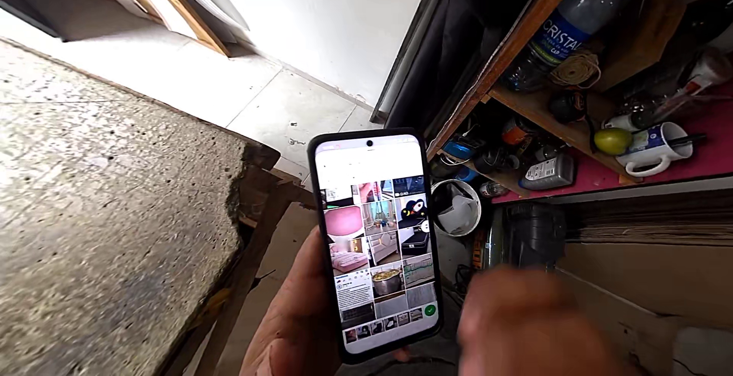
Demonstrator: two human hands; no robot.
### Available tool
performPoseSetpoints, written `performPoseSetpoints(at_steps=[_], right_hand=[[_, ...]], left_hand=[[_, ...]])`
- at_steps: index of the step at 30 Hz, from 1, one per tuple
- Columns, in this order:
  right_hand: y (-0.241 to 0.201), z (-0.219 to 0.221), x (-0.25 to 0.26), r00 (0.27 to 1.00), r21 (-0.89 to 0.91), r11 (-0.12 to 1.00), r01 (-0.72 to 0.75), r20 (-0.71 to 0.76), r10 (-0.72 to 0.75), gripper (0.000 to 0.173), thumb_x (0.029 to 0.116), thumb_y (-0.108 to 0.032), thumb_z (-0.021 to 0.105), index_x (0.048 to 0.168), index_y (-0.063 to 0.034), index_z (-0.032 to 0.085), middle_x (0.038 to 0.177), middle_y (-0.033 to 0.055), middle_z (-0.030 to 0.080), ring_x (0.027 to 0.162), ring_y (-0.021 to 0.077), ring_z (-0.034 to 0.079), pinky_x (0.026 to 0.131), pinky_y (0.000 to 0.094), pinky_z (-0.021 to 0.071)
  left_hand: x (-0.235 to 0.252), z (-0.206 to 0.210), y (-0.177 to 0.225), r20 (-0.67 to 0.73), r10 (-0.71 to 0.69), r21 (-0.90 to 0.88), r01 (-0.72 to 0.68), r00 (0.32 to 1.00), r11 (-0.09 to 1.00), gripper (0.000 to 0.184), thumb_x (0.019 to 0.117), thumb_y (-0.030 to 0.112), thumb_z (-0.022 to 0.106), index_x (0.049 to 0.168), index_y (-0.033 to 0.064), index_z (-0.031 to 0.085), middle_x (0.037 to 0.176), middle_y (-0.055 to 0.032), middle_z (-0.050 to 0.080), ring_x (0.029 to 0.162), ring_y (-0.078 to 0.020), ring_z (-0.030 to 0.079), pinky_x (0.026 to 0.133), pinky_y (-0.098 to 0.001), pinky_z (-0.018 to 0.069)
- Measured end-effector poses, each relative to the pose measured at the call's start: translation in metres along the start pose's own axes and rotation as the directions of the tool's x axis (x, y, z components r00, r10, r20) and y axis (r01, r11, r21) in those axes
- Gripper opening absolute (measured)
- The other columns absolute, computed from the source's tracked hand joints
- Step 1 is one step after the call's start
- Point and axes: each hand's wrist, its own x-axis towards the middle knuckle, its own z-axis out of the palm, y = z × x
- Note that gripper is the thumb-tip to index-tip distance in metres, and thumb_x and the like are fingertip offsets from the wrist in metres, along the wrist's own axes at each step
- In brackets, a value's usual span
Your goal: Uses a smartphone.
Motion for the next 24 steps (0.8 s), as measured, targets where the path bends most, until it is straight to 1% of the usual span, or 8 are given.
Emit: performPoseSetpoints(at_steps=[1,2,4,8,11,13,17,24], right_hand=[[0.003,-0.001,0.007,1.0,-0.285,0.958,-0.001,-0.022,-0.005,0.031,0.1024,-0.045,0.056,0.11,-0.0183,0.071,0.111,0.0025,0.066,0.109,0.013,0.059,0.096,0.0298,0.0468],[0.011,0.0,0.012,0.999,-0.477,0.879,-0.02,-0.047,-0.003,0.029,0.1041,-0.045,0.054,0.114,-0.024,0.071,0.119,0.0001,0.064,0.118,0.0133,0.056,0.1,0.032,0.045],[0.029,0.003,0.016,0.997,-0.615,0.788,-0.039,-0.076,-0.011,0.032,0.1067,-0.046,0.048,0.119,-0.0278,0.071,0.134,0.0017,0.057,0.132,0.0171,0.048,0.106,0.036,0.0437],[0.042,0.009,0.018,0.996,-0.629,0.776,-0.047,-0.085,-0.009,0.032,0.1078,-0.041,0.046,0.124,-0.0286,0.07,0.149,0.0078,0.047,0.14,0.0222,0.04,0.11,0.0397,0.0402],[0.037,0.004,0.013,0.986,-0.508,0.858,-0.077,-0.166,-0.01,0.032,0.1086,-0.042,0.044,0.119,-0.0289,0.071,0.149,0.0022,0.049,0.141,0.0206,0.043,0.111,0.0396,0.0441],[0.035,0.0,0.009,0.985,-0.458,0.885,-0.08,-0.173,-0.001,0.031,0.1081,-0.043,0.046,0.116,-0.0292,0.073,0.147,0.001,0.049,0.142,0.0212,0.043,0.113,0.0404,0.045],[0.039,0.004,0.003,0.992,-0.479,0.874,-0.085,-0.121,0.03,0.034,0.1079,-0.044,0.044,0.111,-0.0277,0.074,0.147,0.003,0.049,0.143,0.0225,0.04,0.113,0.0414,0.0422],[0.039,0.011,-0.001,0.996,-0.499,0.864,-0.062,-0.09,0.02,0.032,0.1075,-0.043,0.045,0.114,-0.0297,0.073,0.148,0.0025,0.048,0.143,0.0206,0.039,0.113,0.0398,0.0404]], left_hand=[[0.0,-0.002,-0.002,0.02,0.013,-0.004,-0.012,1.0,1.0,0.067,0.1012,0.052,0.053,0.158,0.0247,0.031,0.15,-0.0037,0.054,0.133,-0.0231,0.057,0.096,-0.0426,0.0589],[0.0,-0.004,-0.004,0.04,0.025,-0.01,-0.025,0.999,1.0,0.068,0.1012,0.052,0.053,0.158,0.0236,0.03,0.15,-0.0056,0.053,0.132,-0.0245,0.058,0.094,-0.043,0.0597],[0.0,-0.007,-0.005,0.061,0.022,-0.022,-0.021,0.998,1.0,0.07,0.1008,0.053,0.054,0.159,0.0225,0.029,0.151,-0.0084,0.052,0.133,-0.0274,0.057,0.093,-0.0451,0.0602],[-0.001,-0.008,-0.005,0.086,-0.018,-0.071,0.024,0.996,0.997,0.072,0.0995,0.051,0.057,0.159,0.0234,0.027,0.151,-0.0104,0.05,0.133,-0.0303,0.056,0.092,-0.0484,0.06],[-0.002,-0.008,-0.006,0.084,-0.022,-0.088,0.029,0.996,0.996,0.074,0.0993,0.05,0.059,0.16,0.0231,0.025,0.152,-0.012,0.048,0.134,-0.0329,0.055,0.093,-0.0512,0.0595],[-0.003,-0.009,-0.006,0.084,-0.008,-0.083,0.015,0.996,0.996,0.074,0.0995,0.05,0.058,0.16,0.0226,0.025,0.152,-0.0122,0.048,0.134,-0.0332,0.055,0.091,-0.0504,0.0605],[-0.005,-0.011,-0.007,0.093,-0.013,-0.116,0.023,0.996,0.993,0.074,0.0997,0.049,0.058,0.16,0.0231,0.024,0.152,-0.0132,0.048,0.133,-0.0338,0.056,0.089,-0.0492,0.0615],[-0.007,-0.009,-0.005,0.075,0.003,-0.098,0.004,0.997,0.995,0.073,0.1004,0.049,0.058,0.16,0.0209,0.025,0.151,-0.0115,0.049,0.133,-0.029,0.056,0.093,-0.0451,0.06]])
